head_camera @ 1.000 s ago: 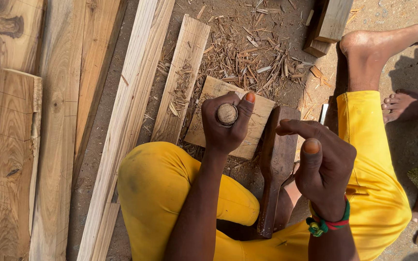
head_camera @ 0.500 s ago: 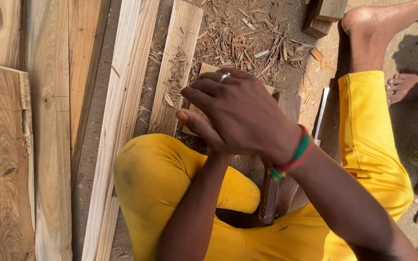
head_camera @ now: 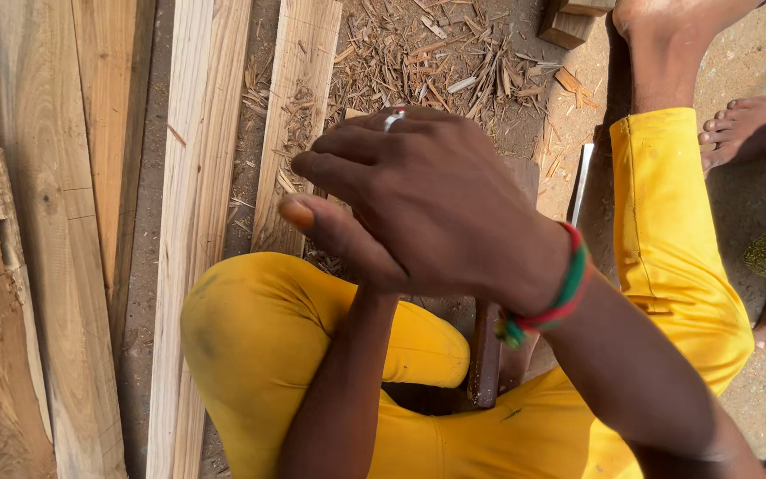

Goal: The person uses a wooden mallet to strike a chisel, carving a hole into a wooden plank while sitting on the ground.

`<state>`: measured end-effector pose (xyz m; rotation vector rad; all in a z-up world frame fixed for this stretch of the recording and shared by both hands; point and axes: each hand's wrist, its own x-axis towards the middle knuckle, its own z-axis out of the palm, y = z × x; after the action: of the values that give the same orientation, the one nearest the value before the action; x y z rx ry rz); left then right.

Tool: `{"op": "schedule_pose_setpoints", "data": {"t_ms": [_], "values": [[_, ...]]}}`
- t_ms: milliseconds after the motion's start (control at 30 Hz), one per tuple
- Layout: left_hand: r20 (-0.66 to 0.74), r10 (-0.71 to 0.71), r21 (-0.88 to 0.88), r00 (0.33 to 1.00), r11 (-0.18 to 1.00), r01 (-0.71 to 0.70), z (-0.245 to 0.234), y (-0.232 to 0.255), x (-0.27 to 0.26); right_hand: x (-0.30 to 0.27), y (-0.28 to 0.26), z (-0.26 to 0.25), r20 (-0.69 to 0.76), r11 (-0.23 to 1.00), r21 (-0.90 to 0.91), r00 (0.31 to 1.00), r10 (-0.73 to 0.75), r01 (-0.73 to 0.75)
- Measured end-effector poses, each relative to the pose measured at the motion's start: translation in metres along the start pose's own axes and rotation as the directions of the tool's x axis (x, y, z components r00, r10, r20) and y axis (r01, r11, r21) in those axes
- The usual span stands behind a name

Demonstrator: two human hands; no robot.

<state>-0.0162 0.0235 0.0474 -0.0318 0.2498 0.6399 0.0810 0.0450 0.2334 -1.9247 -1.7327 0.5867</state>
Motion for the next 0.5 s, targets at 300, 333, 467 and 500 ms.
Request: {"op": "schedule_pose_setpoints", "data": {"t_ms": [300, 333, 467, 500], "values": [[0.016, -0.011, -0.053, 1.000, 0.999, 0.012, -0.017, -0.018, -0.005, -0.009, 0.010, 0.027, 0.055, 0.998, -0.037, 0.997, 0.049, -0.047], [0.011, -0.018, -0.053, 1.000, 0.998, 0.018, -0.018, -0.019, -0.009, -0.004, 0.017, 0.035, 0.076, 0.994, -0.040, 0.992, 0.102, -0.100], [0.091, -0.046, -0.036, 0.995, 0.998, 0.050, 0.005, -0.015, 0.000, 0.004, 0.015, 0.038, 0.194, 0.977, -0.137, 0.962, 0.190, -0.165], [0.128, -0.041, -0.022, 0.991, 0.999, 0.044, 0.012, -0.010, 0.007, 0.008, 0.016, 0.031, 0.139, 0.982, -0.126, 0.977, 0.161, -0.144]]}}
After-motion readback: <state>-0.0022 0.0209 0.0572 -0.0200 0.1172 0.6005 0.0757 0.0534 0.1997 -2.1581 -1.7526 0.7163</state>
